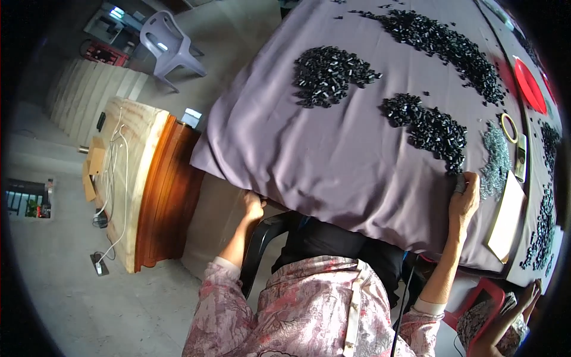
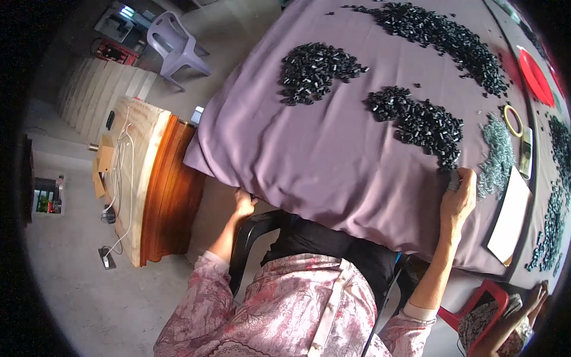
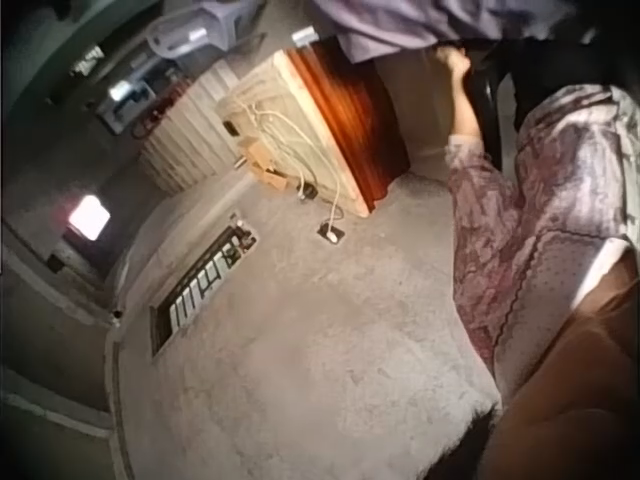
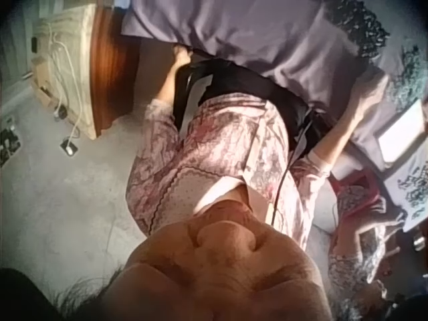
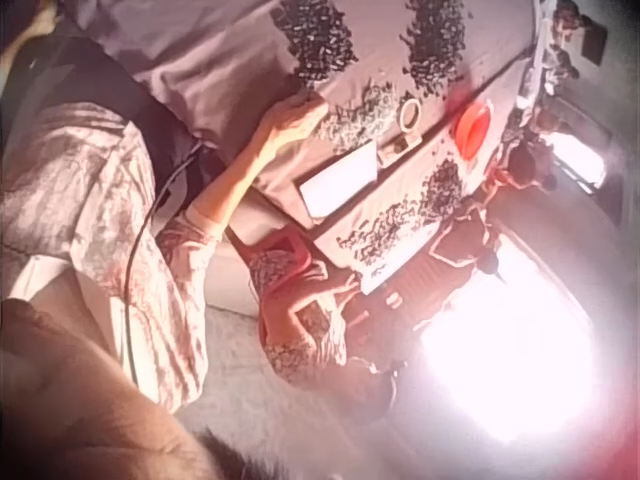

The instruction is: The person assembles small plastic components by inserting metal pins into black plastic pieces by hand.

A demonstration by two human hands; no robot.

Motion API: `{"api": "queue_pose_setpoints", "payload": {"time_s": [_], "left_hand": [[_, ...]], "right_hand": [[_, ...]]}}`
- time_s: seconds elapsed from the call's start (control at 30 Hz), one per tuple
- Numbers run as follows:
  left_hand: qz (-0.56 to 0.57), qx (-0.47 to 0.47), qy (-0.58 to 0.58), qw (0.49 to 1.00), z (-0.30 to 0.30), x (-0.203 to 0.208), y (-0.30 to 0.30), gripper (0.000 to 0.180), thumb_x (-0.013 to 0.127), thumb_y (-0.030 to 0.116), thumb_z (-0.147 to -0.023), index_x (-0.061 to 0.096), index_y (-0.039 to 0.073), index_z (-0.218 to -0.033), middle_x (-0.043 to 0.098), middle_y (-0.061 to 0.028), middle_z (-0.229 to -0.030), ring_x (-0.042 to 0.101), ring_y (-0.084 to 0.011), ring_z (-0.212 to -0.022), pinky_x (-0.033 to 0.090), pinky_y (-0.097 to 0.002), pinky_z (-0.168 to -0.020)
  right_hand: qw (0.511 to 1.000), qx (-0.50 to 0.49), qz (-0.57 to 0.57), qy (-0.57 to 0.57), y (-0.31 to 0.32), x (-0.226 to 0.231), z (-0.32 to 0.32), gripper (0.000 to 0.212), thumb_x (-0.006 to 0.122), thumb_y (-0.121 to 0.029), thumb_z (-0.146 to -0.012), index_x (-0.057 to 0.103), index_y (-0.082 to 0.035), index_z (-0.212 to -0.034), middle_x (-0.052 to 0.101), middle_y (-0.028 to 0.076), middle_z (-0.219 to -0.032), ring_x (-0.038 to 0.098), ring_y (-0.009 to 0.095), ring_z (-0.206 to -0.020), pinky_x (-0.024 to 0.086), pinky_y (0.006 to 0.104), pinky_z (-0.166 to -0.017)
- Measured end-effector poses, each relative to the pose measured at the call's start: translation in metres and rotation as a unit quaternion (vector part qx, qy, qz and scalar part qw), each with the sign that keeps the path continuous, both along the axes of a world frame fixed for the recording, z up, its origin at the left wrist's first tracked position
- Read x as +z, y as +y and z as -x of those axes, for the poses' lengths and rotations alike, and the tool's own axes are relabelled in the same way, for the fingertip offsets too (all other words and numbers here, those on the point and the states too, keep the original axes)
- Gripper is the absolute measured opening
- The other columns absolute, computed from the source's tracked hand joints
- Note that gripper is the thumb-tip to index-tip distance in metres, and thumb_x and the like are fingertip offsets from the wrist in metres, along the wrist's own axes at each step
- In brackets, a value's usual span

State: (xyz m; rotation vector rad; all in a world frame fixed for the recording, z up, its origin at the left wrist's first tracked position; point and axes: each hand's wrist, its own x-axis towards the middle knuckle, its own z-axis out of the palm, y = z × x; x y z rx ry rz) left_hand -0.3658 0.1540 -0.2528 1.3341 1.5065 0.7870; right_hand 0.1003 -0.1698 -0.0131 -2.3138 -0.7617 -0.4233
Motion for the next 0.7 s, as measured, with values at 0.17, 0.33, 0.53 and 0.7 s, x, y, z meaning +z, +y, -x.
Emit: {"api": "queue_pose_setpoints", "payload": {"time_s": [0.17,0.33,0.53,0.7], "left_hand": [[0.097,-0.213,0.184,0.955,-0.058,0.057,-0.011,0.030,0.052,0.029,-0.080,0.060,0.004,-0.095,0.058,-0.0164,-0.081,0.054,-0.0253,-0.069,0.041,-0.0358,-0.058],[-0.013,-0.426,0.299,0.854,-0.028,0.058,-0.001,0.037,0.055,0.031,-0.078,0.063,0.001,-0.097,0.061,-0.0238,-0.095,0.060,-0.0360,-0.087,0.045,-0.0425,-0.074],[-0.136,-0.401,0.294,0.857,-0.036,0.059,0.003,0.035,0.056,0.030,-0.077,0.063,0.001,-0.097,0.062,-0.0236,-0.094,0.059,-0.0372,-0.087,0.045,-0.0427,-0.074],[-0.237,-0.363,0.282,0.856,-0.043,0.066,0.003,0.034,0.057,0.028,-0.077,0.063,0.001,-0.097,0.062,-0.0235,-0.093,0.059,-0.0382,-0.087,0.045,-0.0429,-0.074]], "right_hand": [[0.999,-0.036,0.006,0.002,-0.015,0.002,-0.002,0.016,0.050,0.002,-0.075,0.050,-0.006,-0.088,0.055,0.012,-0.081,0.056,0.032,-0.077,0.043,0.0376,-0.068],[1.000,-0.017,0.003,-0.012,-0.011,0.006,-0.001,0.020,0.047,0.007,-0.072,0.047,-0.005,-0.089,0.052,0.015,-0.081,0.054,0.033,-0.076,0.043,0.0358,-0.069],[1.000,-0.024,-0.004,-0.019,-0.009,0.010,-0.001,0.021,0.049,0.008,-0.070,0.047,-0.004,-0.087,0.051,0.014,-0.080,0.053,0.034,-0.077,0.042,0.0381,-0.068],[0.998,-0.043,-0.028,0.019,-0.010,0.010,0.000,0.026,0.046,0.011,-0.068,0.048,-0.004,-0.089,0.052,0.015,-0.081,0.054,0.034,-0.079,0.043,0.0386,-0.070]]}}
